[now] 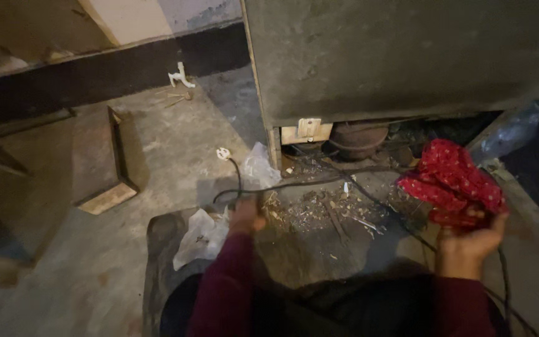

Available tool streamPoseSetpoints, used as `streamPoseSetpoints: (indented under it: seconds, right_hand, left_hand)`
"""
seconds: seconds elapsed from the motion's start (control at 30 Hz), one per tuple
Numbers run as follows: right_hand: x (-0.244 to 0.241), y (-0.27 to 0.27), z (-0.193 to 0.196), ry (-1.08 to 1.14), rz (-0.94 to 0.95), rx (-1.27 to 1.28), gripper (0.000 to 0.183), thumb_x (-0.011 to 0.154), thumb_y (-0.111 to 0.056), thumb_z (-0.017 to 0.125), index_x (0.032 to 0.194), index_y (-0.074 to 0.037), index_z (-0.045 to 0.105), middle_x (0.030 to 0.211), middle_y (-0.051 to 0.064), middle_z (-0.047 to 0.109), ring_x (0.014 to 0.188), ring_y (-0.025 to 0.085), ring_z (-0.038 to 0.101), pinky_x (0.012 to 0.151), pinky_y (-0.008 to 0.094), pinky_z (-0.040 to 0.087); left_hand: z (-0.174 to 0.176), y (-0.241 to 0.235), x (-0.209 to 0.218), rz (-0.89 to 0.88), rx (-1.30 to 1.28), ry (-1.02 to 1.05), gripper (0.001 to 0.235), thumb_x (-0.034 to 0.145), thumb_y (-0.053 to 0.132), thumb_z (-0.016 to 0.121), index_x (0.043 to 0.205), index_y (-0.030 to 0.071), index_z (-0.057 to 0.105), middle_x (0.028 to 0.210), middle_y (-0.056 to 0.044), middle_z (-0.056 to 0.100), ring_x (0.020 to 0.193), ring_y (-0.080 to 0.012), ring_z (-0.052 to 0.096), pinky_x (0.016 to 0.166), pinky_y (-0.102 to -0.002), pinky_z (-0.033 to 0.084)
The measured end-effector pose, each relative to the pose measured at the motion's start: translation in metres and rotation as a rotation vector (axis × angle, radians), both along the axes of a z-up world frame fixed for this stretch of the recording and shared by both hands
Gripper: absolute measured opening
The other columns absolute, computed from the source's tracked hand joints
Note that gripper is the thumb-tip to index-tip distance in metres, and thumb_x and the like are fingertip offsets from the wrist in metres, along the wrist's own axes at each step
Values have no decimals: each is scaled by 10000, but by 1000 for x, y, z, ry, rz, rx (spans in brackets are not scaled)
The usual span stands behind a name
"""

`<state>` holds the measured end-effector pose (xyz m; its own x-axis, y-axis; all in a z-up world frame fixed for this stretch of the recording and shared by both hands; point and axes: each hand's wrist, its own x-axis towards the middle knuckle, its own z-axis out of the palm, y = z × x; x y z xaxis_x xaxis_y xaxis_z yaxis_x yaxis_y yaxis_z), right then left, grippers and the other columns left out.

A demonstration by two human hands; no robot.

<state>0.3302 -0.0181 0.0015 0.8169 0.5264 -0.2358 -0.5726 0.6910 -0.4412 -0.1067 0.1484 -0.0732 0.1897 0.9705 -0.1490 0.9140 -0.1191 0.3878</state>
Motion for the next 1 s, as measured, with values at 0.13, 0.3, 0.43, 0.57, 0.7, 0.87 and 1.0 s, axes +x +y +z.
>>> streamPoseSetpoints:
  seconds: [0.13,0.3,0.43,0.57,0.7,0.87,1.0]
  right_hand:
    - [2,21,-38,-99,188,0,261,1182,-322,480,1068,-144,632,860,-10,619,785,129,576,775,304,529]
    - [-11,36,-80,-126,325,-358,136,1050,-296,588,960,-195,601,735,-35,571,667,173,547,651,380,499]
    - [-35,47,-103,-407,464,-482,96,968,-121,690,1034,-169,639,873,-71,639,750,85,578,702,268,480]
    - [-67,56,-132,-187,781,-845,96,970,-238,667,1048,-186,647,766,6,576,644,156,537,586,324,448]
    - [-100,55,-149,-303,1077,-882,167,957,-231,632,1061,-105,669,766,20,598,655,167,540,573,312,458]
    - [-137,53,-146,-595,1053,-879,174,947,-184,646,1068,-60,670,801,24,609,694,155,570,605,305,497]
    - [-154,48,-145,-627,1074,-860,155,934,-149,645,1042,-41,673,809,33,603,699,159,572,604,317,515]
  left_hand:
    - [-22,-2,19,-58,22,123,973,828,311,737,1640,159,222,1528,-159,412,1398,-362,393,1159,-521,348]
    - [-37,7,36,-148,205,43,932,811,292,744,1601,166,266,1615,-123,352,1480,-343,321,1142,-529,334]
    - [-50,18,27,0,149,17,957,805,333,761,1574,114,234,1615,-133,303,1480,-369,257,1093,-583,311]
    - [-44,25,15,26,84,-28,919,779,352,730,1570,131,317,1544,-113,425,1480,-337,325,1113,-612,327]
    - [-21,30,22,35,-65,181,581,961,477,566,1500,266,508,1536,-112,477,1460,-328,397,1208,-620,270]
    - [-10,34,34,-1,-141,248,508,1084,480,399,1529,238,436,1573,-165,384,1490,-328,316,1211,-661,164]
    - [-28,32,45,-176,39,168,689,981,454,477,1565,139,293,1635,-163,299,1478,-344,256,1169,-607,126]
